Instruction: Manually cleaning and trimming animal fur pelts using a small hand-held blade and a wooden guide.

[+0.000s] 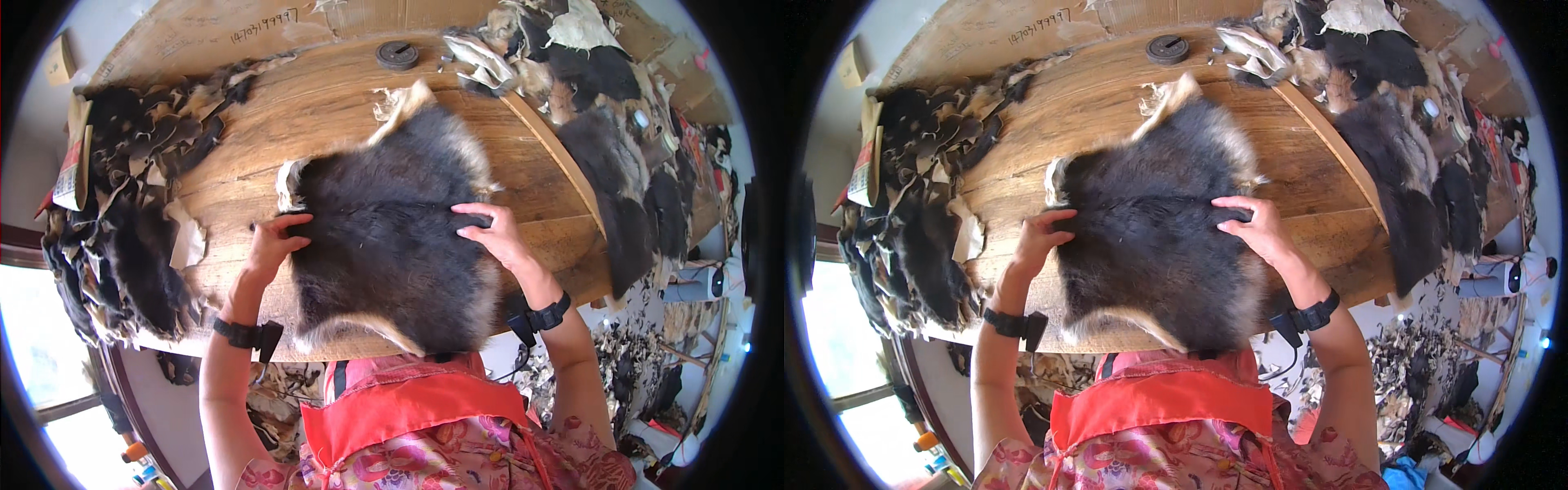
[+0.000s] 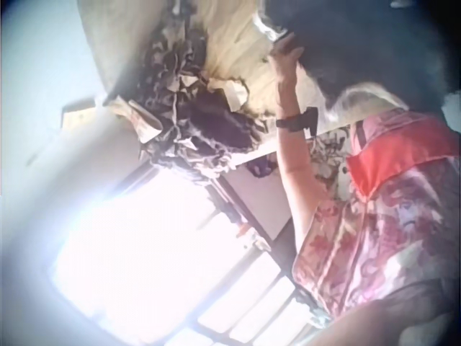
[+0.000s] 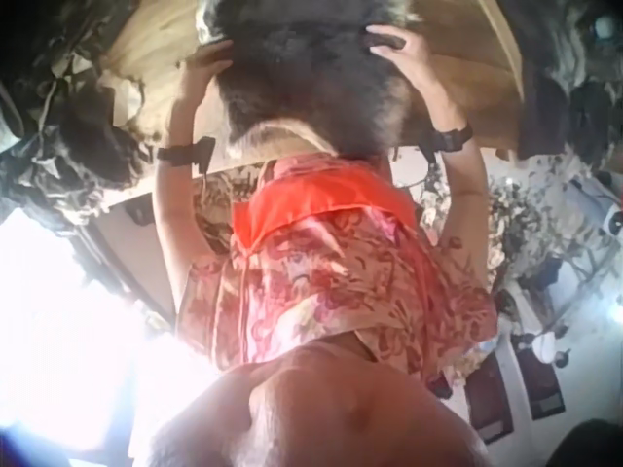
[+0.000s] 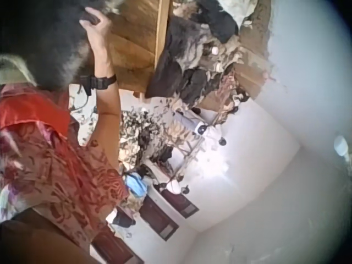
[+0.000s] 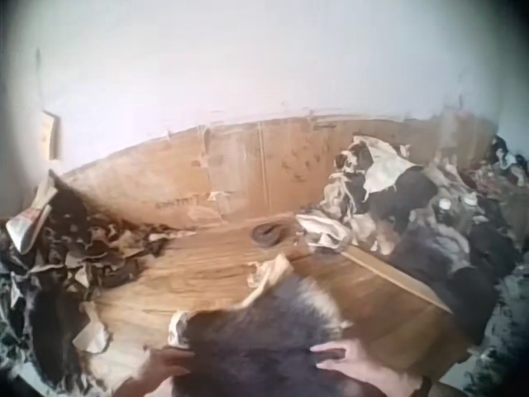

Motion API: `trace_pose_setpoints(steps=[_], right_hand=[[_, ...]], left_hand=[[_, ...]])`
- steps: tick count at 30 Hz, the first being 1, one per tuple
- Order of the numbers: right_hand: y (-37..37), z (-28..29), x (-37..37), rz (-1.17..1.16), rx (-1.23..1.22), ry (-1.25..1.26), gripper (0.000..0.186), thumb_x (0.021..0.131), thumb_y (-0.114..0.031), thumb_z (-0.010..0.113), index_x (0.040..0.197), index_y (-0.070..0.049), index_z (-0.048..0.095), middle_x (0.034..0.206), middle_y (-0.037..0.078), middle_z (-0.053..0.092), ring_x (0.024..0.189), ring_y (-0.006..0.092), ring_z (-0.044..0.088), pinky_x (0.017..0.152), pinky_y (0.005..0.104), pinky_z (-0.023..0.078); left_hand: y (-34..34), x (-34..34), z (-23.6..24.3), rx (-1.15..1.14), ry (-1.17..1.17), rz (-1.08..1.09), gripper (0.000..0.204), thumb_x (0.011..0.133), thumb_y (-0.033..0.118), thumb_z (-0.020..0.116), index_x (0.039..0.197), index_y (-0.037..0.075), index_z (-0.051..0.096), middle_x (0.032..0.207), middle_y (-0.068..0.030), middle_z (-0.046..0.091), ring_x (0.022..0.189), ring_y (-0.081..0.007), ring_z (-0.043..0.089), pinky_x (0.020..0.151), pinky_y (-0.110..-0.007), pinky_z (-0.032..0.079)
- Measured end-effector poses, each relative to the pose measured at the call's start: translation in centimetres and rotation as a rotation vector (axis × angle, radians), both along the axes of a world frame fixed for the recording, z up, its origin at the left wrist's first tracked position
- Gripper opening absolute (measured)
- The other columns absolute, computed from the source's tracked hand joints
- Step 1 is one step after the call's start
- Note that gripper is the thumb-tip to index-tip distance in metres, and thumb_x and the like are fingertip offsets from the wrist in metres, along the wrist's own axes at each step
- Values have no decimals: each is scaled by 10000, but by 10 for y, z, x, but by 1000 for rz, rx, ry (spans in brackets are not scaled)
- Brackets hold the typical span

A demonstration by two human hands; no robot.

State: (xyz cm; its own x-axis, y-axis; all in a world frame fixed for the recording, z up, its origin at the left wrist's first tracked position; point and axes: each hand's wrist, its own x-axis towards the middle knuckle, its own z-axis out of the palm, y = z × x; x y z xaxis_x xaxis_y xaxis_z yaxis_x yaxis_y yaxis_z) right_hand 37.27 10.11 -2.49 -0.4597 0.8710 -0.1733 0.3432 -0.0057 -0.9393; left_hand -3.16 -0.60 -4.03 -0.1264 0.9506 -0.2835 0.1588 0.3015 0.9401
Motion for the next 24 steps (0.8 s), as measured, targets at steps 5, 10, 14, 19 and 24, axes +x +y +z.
trace_pose_setpoints(steps=[5, 10, 14, 19, 24], right_hand=[[-14, 13, -4, -97, -29, 84, 437, 761, 51, 757, 1184, -48, 710, 1174, 77, 718, 1085, 152, 649, 950, 280, 507], [-13, 17, -16, -177, 178, -171, 440, 722, 48, 769, 1139, -86, 725, 1098, 131, 723, 1053, 234, 678, 891, 330, 529], [15, 31, -21, -154, 548, -471, 362, 700, 60, 756, 1027, -88, 705, 1016, 150, 706, 975, 319, 675, 828, 389, 529], [82, 111, -47, -190, 1060, -525, 440, 658, 73, 768, 982, -106, 530, 1020, 113, 554, 993, 356, 581, 783, 446, 496], [74, 181, -56, -292, 1513, -528, 395, 605, 61, 756, 898, -81, 533, 1122, 109, 572, 1031, 352, 581, 921, 430, 464]], left_hand=[[-8, -4, -9, 28, -18, 82, 433, 753, -37, 762, 1173, 64, 733, 707, 82, 526, 623, -39, 428, 564, -213, 342], [2, -1, -3, 25, 195, 80, 373, 742, -13, 769, 1111, 37, 749, 730, 39, 587, 654, -60, 488, 592, -231, 394], [32, -4, 19, 100, 342, 79, 300, 745, -4, 763, 1045, -5, 748, 743, -6, 658, 669, -82, 555, 617, -253, 455], [101, -30, 96, 425, 505, 181, 224, 765, 31, 765, 988, 21, 751, 719, -63, 691, 647, -110, 618, 612, -280, 494], [90, -30, 174, 823, 767, 280, 289, 732, -56, 714, 984, 82, 749, 869, -86, 608, 770, -230, 617, 724, -313, 509]])
